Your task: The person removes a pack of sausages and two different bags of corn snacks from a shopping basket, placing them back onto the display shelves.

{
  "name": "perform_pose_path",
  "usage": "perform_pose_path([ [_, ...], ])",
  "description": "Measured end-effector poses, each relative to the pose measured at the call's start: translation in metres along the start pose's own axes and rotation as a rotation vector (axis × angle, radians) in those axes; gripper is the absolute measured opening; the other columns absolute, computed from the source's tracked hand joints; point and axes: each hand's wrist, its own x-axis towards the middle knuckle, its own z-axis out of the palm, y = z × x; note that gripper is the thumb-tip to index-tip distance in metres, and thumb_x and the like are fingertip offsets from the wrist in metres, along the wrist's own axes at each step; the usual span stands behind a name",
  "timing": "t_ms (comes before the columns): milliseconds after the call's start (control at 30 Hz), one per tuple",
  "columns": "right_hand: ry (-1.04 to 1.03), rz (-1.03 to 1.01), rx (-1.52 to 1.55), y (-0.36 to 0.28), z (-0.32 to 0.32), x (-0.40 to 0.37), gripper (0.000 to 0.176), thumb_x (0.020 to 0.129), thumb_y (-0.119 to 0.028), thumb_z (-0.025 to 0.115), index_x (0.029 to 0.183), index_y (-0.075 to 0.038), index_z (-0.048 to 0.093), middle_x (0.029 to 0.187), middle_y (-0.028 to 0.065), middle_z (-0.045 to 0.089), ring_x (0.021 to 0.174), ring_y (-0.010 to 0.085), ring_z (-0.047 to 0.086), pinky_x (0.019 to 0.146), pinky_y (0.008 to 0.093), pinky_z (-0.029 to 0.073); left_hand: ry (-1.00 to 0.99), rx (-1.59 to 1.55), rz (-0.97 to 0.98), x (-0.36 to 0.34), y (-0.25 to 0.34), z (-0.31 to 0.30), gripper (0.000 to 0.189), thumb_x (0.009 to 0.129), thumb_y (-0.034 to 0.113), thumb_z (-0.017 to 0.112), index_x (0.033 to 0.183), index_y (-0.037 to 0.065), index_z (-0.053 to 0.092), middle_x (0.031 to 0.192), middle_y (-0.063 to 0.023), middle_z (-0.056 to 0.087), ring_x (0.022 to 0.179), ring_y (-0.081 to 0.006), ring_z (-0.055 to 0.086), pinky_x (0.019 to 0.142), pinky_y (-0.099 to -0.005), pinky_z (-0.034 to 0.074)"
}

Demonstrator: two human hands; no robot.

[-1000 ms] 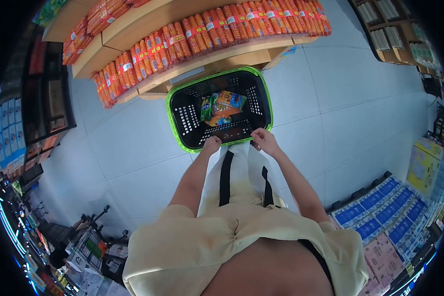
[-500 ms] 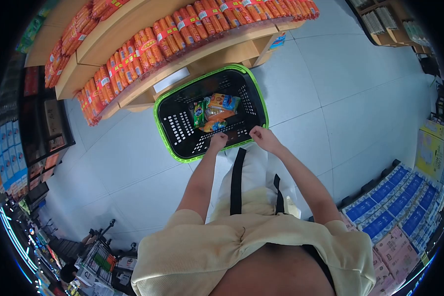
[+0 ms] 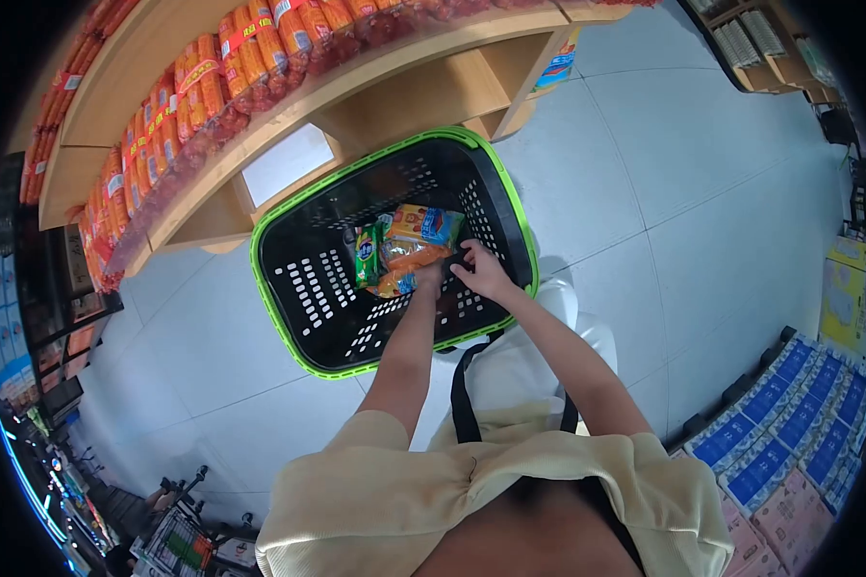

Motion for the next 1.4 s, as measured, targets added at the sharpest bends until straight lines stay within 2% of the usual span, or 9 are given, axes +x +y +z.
perform_pose_path([
  [167,0.211,0.129,-0.147,0.014,0.029,0.028,0.054,0.078,-0.017,0.066,0.121,0.003,0.041,0.083,0.0152,0.057,0.086,0.0302,0.058,0.082,0.0369,0.046,-0.405,-0.749,-0.199,0.023,0.027,0.045,0.033,0.085,0.022,0.062,0.110,0.002,0.056,0.089,-0.0067,0.061,0.078,-0.0186,0.060,0.073,-0.0289,0.049],
  [267,0.125,0.167,-0.062,0.012,0.027,0.032,0.048,0.080,-0.017,0.060,0.119,0.003,0.039,0.108,0.0257,0.056,0.103,0.0393,0.054,0.090,0.0443,0.044,-0.483,-0.835,-0.234,0.046,0.017,0.067,0.028,0.086,0.021,0.061,0.107,0.003,0.056,0.087,-0.0055,0.060,0.076,-0.0173,0.059,0.071,-0.0276,0.048],
  [567,0.228,0.234,-0.022,0.035,0.030,0.037,0.057,0.079,-0.025,0.069,0.121,0.002,0.042,0.091,0.0180,0.060,0.082,0.0282,0.062,0.076,0.0361,0.050,-0.533,-0.863,-0.172,0.062,0.003,0.024,0.014,0.089,0.016,0.059,0.098,0.006,0.056,0.079,-0.0020,0.057,0.070,-0.0134,0.056,0.065,-0.0240,0.047],
  [733,0.145,0.786,0.510,0.003,0.021,0.011,0.088,0.075,-0.058,0.064,0.127,0.008,0.037,0.123,0.0286,0.047,0.114,0.0300,0.051,0.091,0.0401,0.045,-0.458,-0.868,-0.151,-0.094,0.075,-0.098,0.009,0.092,0.015,0.056,0.088,0.007,0.055,0.075,-0.0004,0.054,0.066,-0.0095,0.053,0.062,-0.0222,0.045],
  [867,-0.263,0.965,1.307,-0.102,-0.041,-0.033,0.074,0.079,-0.060,0.061,0.119,0.001,0.050,0.115,0.0150,0.057,0.105,0.0213,0.057,0.084,0.0374,0.051,-0.801,-0.435,0.019,-0.246,0.112,-0.157,0.013,0.091,0.017,0.057,0.085,0.005,0.055,0.070,0.0026,0.054,0.064,-0.0067,0.050,0.058,-0.0210,0.041],
  [933,-0.455,0.862,1.308,-0.094,-0.028,-0.065,0.049,0.081,-0.038,0.069,0.116,-0.006,0.056,0.109,0.0091,0.062,0.096,0.0172,0.062,0.084,0.0332,0.052,-0.880,-0.039,0.129,-0.316,0.138,-0.194,0.013,0.091,0.017,0.056,0.089,0.004,0.056,0.071,-0.0001,0.055,0.065,-0.0078,0.052,0.060,-0.0211,0.040],
  [1067,-0.425,0.691,1.200,-0.200,-0.090,-0.138,0.052,0.078,-0.019,0.073,0.122,-0.003,0.050,0.113,0.0080,0.060,0.098,0.0172,0.061,0.084,0.0318,0.052,-1.032,0.293,0.242,-0.405,0.156,-0.238,0.034,0.088,0.026,0.062,0.111,0.002,0.059,0.089,-0.0041,0.066,0.078,-0.0083,0.059,0.072,-0.0217,0.047],
  [1167,-0.388,0.424,1.079,-0.252,-0.135,-0.181,0.057,0.077,-0.013,0.073,0.125,-0.003,0.045,0.114,0.0085,0.059,0.101,0.0171,0.059,0.086,0.0308,0.050,-1.095,0.169,0.166,-0.466,0.192,-0.240,0.064,0.084,0.027,0.067,0.133,-0.002,0.038,0.130,-0.0127,0.048,0.117,-0.0179,0.047,0.101,-0.0320,0.037],
  [1400,-0.003,-0.057,0.941,-0.351,-0.218,-0.234,0.050,0.081,-0.008,0.067,0.124,-0.001,0.043,0.113,0.0081,0.057,0.102,0.0141,0.055,0.089,0.0306,0.046,-0.958,-0.275,0.422,-0.564,0.251,-0.198,0.067,0.085,0.023,0.067,0.137,0.002,0.030,0.132,-0.0088,0.044,0.121,-0.0168,0.044,0.103,-0.0337,0.033],
])
